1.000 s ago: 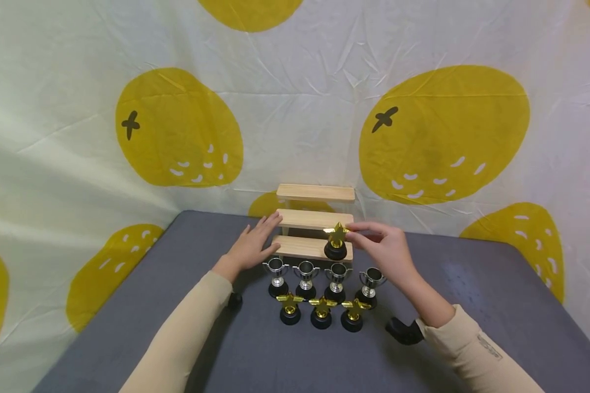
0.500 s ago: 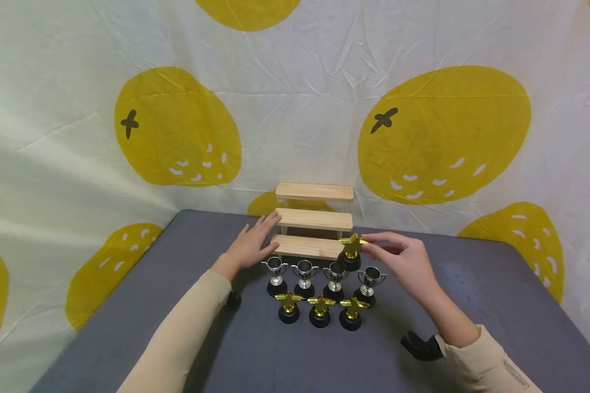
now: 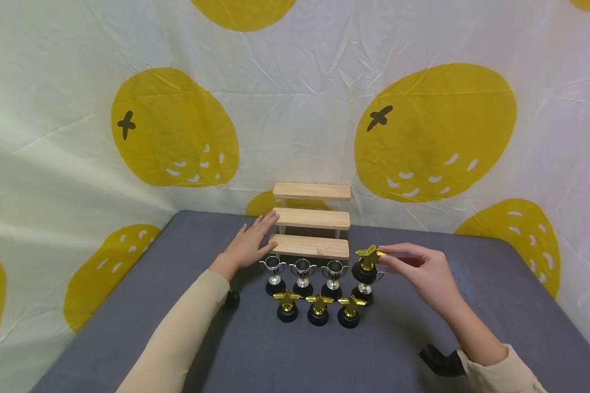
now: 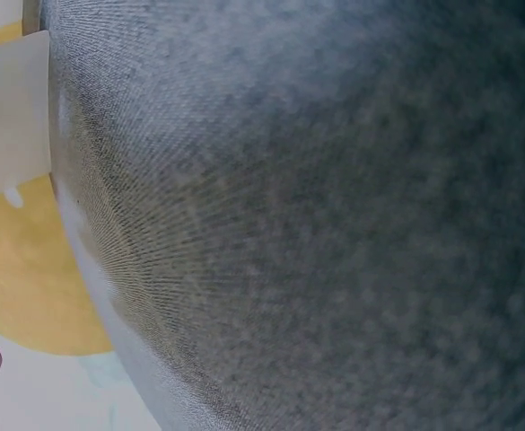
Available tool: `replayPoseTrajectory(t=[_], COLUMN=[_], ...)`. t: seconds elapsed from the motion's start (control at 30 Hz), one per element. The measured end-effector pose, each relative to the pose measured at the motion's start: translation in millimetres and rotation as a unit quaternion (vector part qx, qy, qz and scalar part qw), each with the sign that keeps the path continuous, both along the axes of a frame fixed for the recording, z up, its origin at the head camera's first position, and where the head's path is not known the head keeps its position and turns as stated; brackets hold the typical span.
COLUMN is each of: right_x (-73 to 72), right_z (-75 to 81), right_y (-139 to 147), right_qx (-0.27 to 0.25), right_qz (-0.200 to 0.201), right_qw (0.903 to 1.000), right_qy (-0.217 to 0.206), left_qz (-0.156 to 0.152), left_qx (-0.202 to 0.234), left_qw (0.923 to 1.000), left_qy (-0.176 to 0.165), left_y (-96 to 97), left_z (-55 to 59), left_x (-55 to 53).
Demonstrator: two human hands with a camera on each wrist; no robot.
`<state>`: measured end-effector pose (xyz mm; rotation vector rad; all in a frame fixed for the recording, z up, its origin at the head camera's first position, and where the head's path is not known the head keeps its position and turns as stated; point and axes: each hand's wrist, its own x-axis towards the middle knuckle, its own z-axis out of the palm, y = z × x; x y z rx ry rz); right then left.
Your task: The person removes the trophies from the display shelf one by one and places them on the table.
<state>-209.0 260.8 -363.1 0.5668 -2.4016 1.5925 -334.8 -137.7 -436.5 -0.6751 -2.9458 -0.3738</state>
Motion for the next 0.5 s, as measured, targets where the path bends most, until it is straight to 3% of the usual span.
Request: replayPoseTrajectory(t=[0.5], right_x=[10.3], right_z=[-16.4], right_y=[31.5], right_qx=[-0.012], right_qz=[0.021], right_qw=[0.9997], right_qy=[0.008], left_qz=[-0.005], left_qx=[0.002], left_qw=[1.0], left_qy=[0.003], left_y=[-1.5], left_z=[-1.2], left_x=[-1.6])
